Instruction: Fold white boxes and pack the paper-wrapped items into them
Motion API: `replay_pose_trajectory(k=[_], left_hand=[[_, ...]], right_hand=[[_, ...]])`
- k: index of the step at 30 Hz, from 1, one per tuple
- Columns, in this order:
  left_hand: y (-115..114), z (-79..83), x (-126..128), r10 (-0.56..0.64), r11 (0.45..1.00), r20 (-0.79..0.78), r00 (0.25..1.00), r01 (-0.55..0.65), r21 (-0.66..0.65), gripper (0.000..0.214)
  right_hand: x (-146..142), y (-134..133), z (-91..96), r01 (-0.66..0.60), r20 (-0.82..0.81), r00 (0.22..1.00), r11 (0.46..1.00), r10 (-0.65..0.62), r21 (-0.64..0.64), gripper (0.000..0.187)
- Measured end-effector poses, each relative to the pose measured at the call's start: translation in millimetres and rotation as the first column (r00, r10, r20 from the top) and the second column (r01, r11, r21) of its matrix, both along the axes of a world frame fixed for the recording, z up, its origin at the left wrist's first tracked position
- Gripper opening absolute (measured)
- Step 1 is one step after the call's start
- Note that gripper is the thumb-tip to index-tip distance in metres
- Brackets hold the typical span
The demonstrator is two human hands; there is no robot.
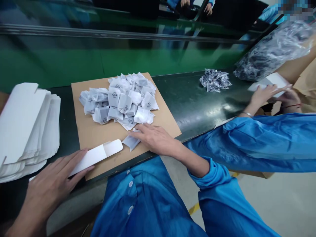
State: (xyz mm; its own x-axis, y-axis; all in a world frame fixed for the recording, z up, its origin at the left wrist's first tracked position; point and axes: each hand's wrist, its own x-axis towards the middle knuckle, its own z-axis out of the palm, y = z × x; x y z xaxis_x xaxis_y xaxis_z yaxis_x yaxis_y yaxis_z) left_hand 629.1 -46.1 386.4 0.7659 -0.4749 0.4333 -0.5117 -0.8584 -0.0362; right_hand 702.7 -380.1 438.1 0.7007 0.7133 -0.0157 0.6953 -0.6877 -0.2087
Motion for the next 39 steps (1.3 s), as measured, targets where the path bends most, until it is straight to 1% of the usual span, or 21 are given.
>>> replay_pose_trajectory(k=[1, 2, 4, 6, 8, 9, 10, 11, 12, 14, 16, 18, 22, 24, 26, 28, 30, 32, 35, 37, 39], left_hand=[[-0.2, 0.9, -2.2, -0.003, 1.0, -0.007, 1.0, 0.003, -0.011, 0.065], [-0.4, 1.4, -4.3, -0.006, 1.0, -0.015, 1.0, 0.006, -0.022, 0.064], [-1.4, 2.2, -8.2, -0.006, 0.999, -0.034, 0.999, 0.005, -0.034, 0.063], [-3.4, 3.0, -10.4, -0.009, 0.999, -0.041, 0.999, 0.007, -0.042, 0.062], [-7.3, 4.6, -10.9, -0.011, 0.998, -0.029, 1.0, 0.009, -0.055, 0.063], [-9.9, 5.7, -10.8, -0.009, 0.998, -0.019, 1.0, 0.008, -0.065, 0.064], [-12.8, 6.7, -10.7, -0.002, 0.997, -0.01, 1.0, 0.001, -0.071, 0.066], [-15.9, 7.4, -10.8, 0.017, 0.997, -0.004, 1.0, -0.017, -0.075, 0.067], [-19.0, 7.8, -11.2, 0.04, 0.996, -0.002, 0.999, -0.041, -0.078, 0.067], [-24.2, 7.3, -12.9, 0.095, 0.991, -0.011, 0.995, -0.095, -0.093, 0.068], [-27.9, 5.4, -14.8, 0.134, 0.983, -0.02, 0.991, -0.135, -0.124, 0.068], [-30.2, 3.9, -15.8, 0.112, 0.985, -0.031, 0.993, -0.115, -0.132, 0.068], [-32.8, 6.1, -13.8, 0.029, 0.996, -0.009, 1.0, -0.03, -0.086, 0.069], [-33.8, 8.9, -12.4, 0.014, 0.996, 0.015, 1.0, -0.012, -0.092, 0.068], [-34.9, 10.8, -11.9, 0.006, 0.995, 0.026, 1.0, -0.003, -0.104, 0.068], [-36.4, 11.2, -12.3, 0.008, 0.994, 0.028, 1.0, -0.005, -0.105, 0.069], [-38.1, 10.1, -13.0, 0.008, 0.995, 0.025, 1.0, -0.006, -0.104, 0.07], [-38.7, 8.3, -13.2, 0.0, 0.993, 0.015, 1.0, 0.002, -0.114, 0.071], [-35.6, 6.3, -11.3, -0.025, 0.988, -0.02, 0.999, 0.021, -0.153, 0.069], [-32.6, 6.2, -8.5, -0.052, 0.984, -0.083, 0.995, 0.037, -0.173, 0.066], [-32.9, 7.1, -5.3, -0.058, 0.985, -0.156, 0.986, 0.031, -0.168, 0.063]], right_hand=[[3.0, -0.1, 0.1, -0.051, -0.005, 0.999, 0.998, 0.051, -0.032, 0.042], [4.8, 0.5, -0.8, -0.061, -0.01, 0.998, 0.997, 0.06, -0.051, 0.039], [4.5, 2.8, -3.2, -0.019, -0.036, 0.999, 1.0, 0.018, -0.022, 0.031], [-0.6, 7.3, -4.2, 0.082, -0.043, 0.996, 0.99, -0.077, 0.118, 0.031], [-9.8, 15.2, -3.9, 0.185, 0.01, 0.98, 0.935, -0.198, 0.303, 0.037], [-15.5, 20.4, -3.9, 0.207, 0.061, 0.967, 0.905, -0.246, 0.371, 0.037], [-21.2, 26.0, -4.1, 0.199, 0.121, 0.956, 0.892, -0.268, 0.406, 0.036], [-26.5, 31.2, -4.6, 0.166, 0.17, 0.953, 0.898, -0.253, 0.407, 0.034], [-30.9, 35.7, -5.3, 0.118, 0.188, 0.961, 0.916, -0.203, 0.384, 0.033], [-35.2, 40.1, -6.1, 0.043, 0.142, 0.985, 0.942, -0.095, 0.333, 0.032], [-32.7, 38.7, -4.8, 0.014, 0.052, 0.998, 0.95, -0.032, 0.312, 0.033], [-25.2, 34.8, -0.9, -0.016, -0.019, 1.0, 0.96, 0.023, 0.281, 0.033], [-9.4, 32.3, 8.5, -0.116, -0.106, 0.985, 0.976, 0.137, 0.187, 0.03], [-6.7, 34.5, 10.1, -0.135, -0.135, 0.977, 0.97, 0.164, 0.202, 0.03], [-7.4, 37.6, 9.0, -0.099, -0.187, 0.969, 0.948, 0.16, 0.301, 0.036], [-9.7, 40.2, 6.7, -0.007, -0.238, 0.964, 0.905, 0.119, 0.426, 0.048], [-11.4, 41.3, 5.3, 0.095, -0.306, 0.949, 0.856, 0.076, 0.508, 0.057], [-10.9, 40.2, 5.5, 0.191, -0.414, 0.908, 0.824, 0.058, 0.533, 0.06], [-5.8, 35.3, 6.2, 0.315, -0.579, 0.812, 0.78, 0.074, 0.541, 0.058], [-1.5, 32.3, 4.5, 0.324, -0.62, 0.778, 0.78, 0.102, 0.535, 0.051], [1.7, 31.9, 0.2, 0.331, -0.631, 0.769, 0.783, 0.098, 0.526, 0.041]])
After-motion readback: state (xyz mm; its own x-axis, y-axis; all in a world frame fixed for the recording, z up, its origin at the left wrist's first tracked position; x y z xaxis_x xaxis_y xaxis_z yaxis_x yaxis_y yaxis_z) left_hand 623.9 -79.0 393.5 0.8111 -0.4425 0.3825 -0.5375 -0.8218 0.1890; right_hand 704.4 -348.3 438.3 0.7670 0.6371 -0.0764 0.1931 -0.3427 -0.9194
